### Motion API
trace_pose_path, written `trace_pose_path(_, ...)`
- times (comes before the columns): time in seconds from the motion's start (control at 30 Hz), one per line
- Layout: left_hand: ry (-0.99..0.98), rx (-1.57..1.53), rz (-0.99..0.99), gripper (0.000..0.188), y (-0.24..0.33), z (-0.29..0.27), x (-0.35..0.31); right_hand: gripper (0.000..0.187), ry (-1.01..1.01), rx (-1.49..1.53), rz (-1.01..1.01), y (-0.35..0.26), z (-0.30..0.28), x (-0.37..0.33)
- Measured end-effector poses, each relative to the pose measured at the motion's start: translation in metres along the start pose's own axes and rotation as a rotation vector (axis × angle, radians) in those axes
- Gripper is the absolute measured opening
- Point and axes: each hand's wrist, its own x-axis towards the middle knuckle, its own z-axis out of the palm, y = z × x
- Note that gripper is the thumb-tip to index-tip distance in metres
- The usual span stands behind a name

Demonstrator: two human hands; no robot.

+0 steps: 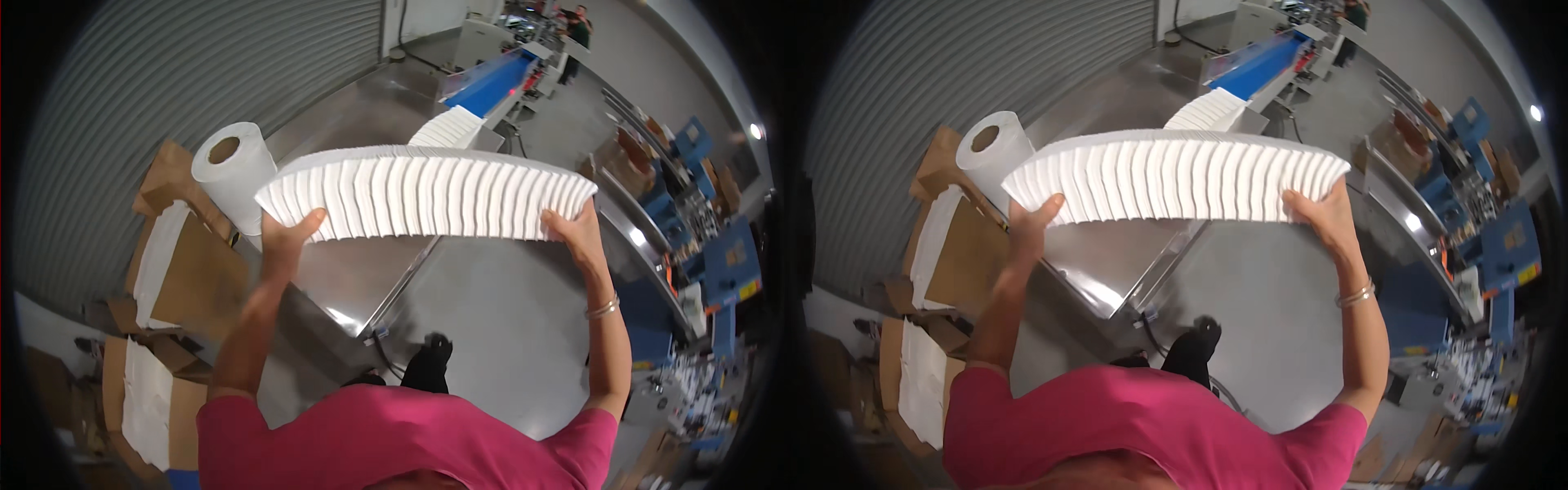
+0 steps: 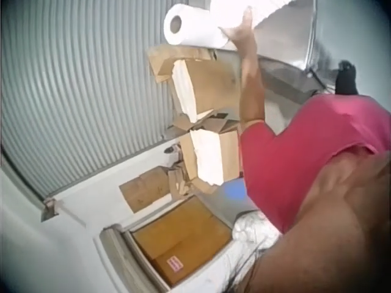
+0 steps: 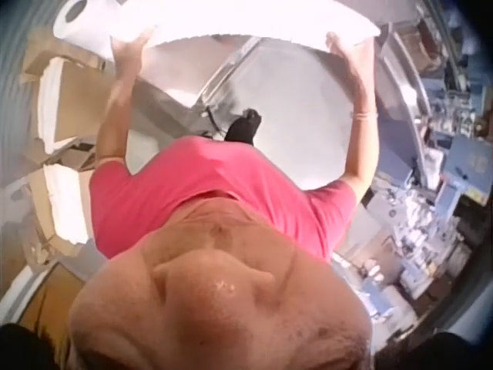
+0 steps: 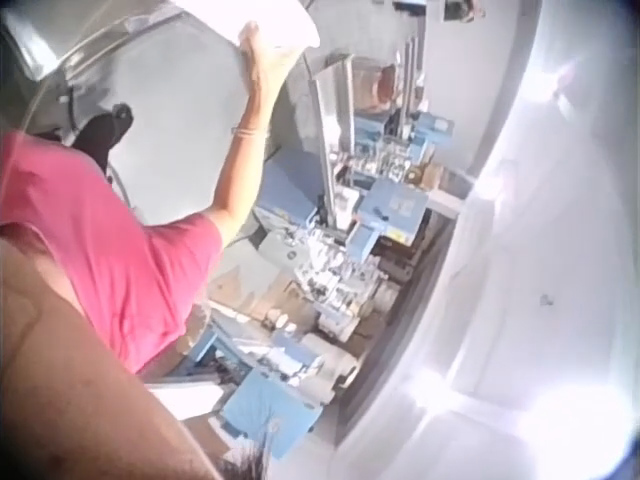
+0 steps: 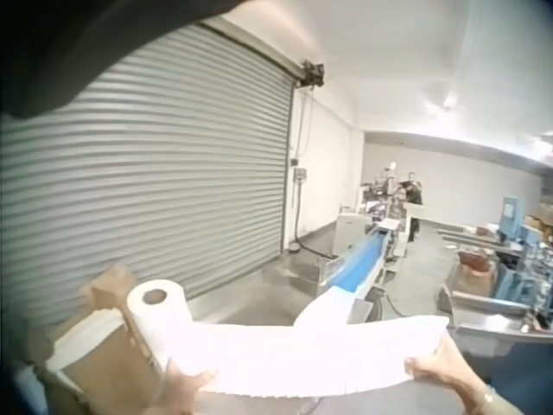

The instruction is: Moving and organizing stacks of folded paper sheets from a machine to a packing table.

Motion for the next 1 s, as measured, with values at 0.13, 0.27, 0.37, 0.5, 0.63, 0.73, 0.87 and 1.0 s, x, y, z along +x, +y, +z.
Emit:
trace_pose_path(0.13, 0.295, 0.151, -0.094, 0.056, -0.018, 0.013, 0.035, 0.059, -0.193, 0.056, -0.155, 0.021, 0.018, 0.113)
trace_pose_path(0.27, 0.452, 0.126, 0.001, 0.064, -0.034, 0.027, 0.051, 0.067, -0.38, 0.129, -0.307, 0.038, 0.05, 0.22)
trace_pose_path(0.37, 0.507, 0.111, -0.015, 0.069, -0.038, 0.046, 0.074, 0.086, -0.427, 0.007, -0.33, 0.079, 0.077, 0.307)
trace_pose_path(0.5, 0.626, 0.158, -0.026, 0.066, -0.058, 0.049, 0.102, 0.066, -0.596, 0.157, -0.301, 0.082, 0.116, 0.372)
trace_pose_path(0.63, 0.669, 0.185, -0.081, 0.062, -0.089, 0.045, 0.135, 0.097, -0.735, 0.114, -0.234, 0.107, 0.16, 0.434)
trace_pose_path(0.73, 0.699, 0.174, -0.137, 0.061, -0.118, 0.034, 0.153, 0.096, -0.783, 0.031, -0.226, 0.138, 0.203, 0.473)
trace_pose_path(0.87, 0.686, 0.14, -0.298, 0.057, -0.154, 0.017, 0.172, 0.102, -0.852, -0.232, -0.248, 0.172, 0.257, 0.506)
trace_pose_path(1.0, 0.726, 0.073, -0.739, 0.054, -0.164, -0.016, 0.2, 0.109, -1.08, -0.331, -0.057, 0.165, 0.296, 0.526)
